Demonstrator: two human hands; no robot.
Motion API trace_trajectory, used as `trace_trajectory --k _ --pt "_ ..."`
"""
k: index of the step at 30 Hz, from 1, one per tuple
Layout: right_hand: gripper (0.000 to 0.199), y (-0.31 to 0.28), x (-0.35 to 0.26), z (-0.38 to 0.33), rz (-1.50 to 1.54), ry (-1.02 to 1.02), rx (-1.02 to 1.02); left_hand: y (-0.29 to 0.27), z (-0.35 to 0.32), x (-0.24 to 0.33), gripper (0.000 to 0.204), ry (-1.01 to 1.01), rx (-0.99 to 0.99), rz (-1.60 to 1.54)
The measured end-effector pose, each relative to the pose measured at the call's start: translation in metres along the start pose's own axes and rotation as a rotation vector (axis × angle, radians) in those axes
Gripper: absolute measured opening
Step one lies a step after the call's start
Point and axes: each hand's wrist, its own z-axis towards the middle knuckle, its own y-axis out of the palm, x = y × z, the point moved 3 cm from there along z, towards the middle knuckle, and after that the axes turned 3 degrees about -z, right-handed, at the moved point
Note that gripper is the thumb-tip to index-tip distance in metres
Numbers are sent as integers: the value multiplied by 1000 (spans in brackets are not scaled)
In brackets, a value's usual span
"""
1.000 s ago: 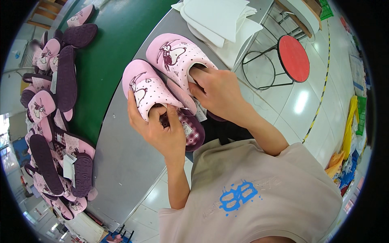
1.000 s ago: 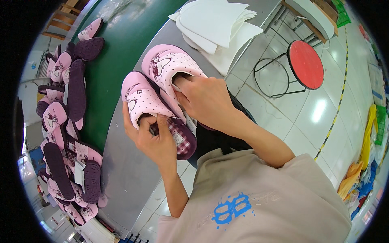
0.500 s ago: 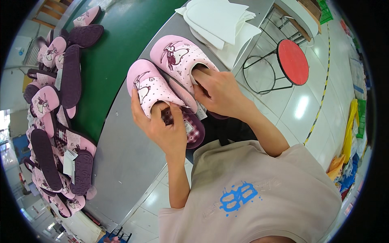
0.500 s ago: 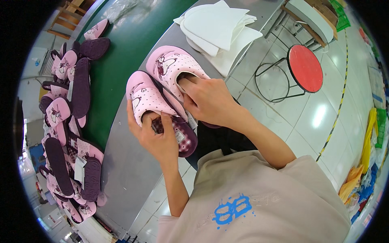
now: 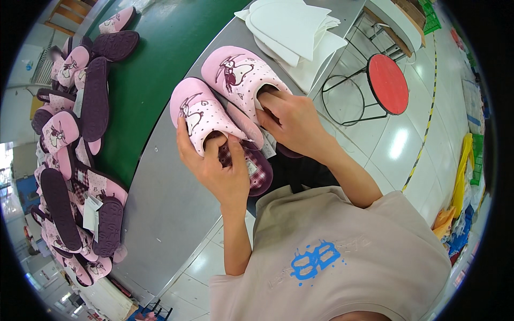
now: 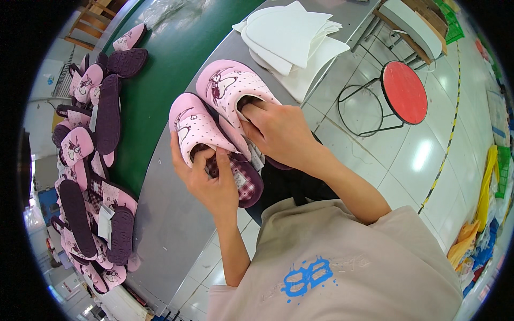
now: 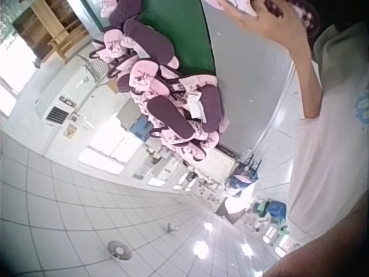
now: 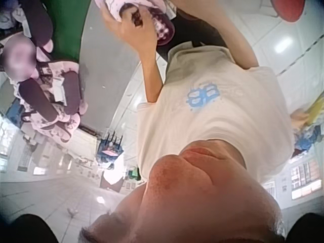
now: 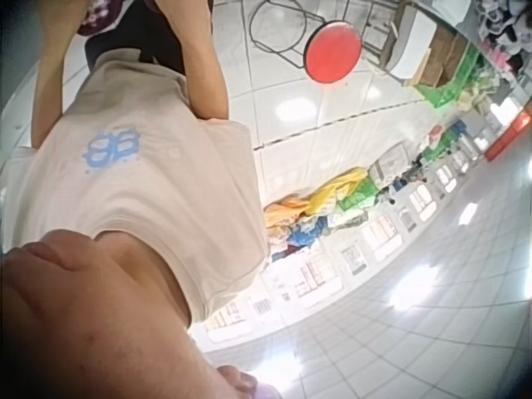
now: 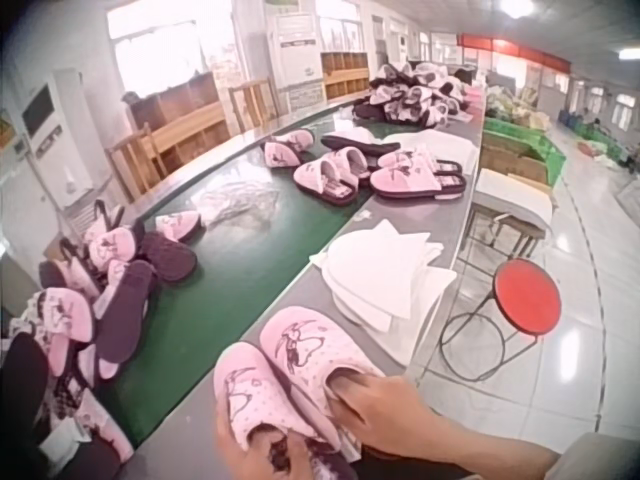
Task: The person repeatedly picks up pink slippers from a green workbench, rolls white paper inserts, and places them inside each slipper. The person handles the slippers one at a time, adjusting the paper and the slipper opening before setting them back on the bench.
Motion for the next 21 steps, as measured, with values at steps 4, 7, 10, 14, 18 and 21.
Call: trace_trajectory --k 4,7,10,14,18,21 --pt "17 -2 -1 -1 -17 11 -23 0 0 1 13 -25 -3 -23" --pt "17 -1 0 -1 -14 2 -13 0 -1 1 14 -23 0 -33" --pt "16 -1 0 -1 -12 -1 -16 0 -1 -1 15 -15 8 -39" --pt "15 -2 -1 -1 -9 -7 -11 1 -1 0 16 -19 9 -40" --pt "15 -4 -3 -1 12 -18 -6 0 1 0 10 -16 0 -75" --pt "17 -8 -4 -3 49 -6 -91 -4 -1 -1 4 54 -31 -93"
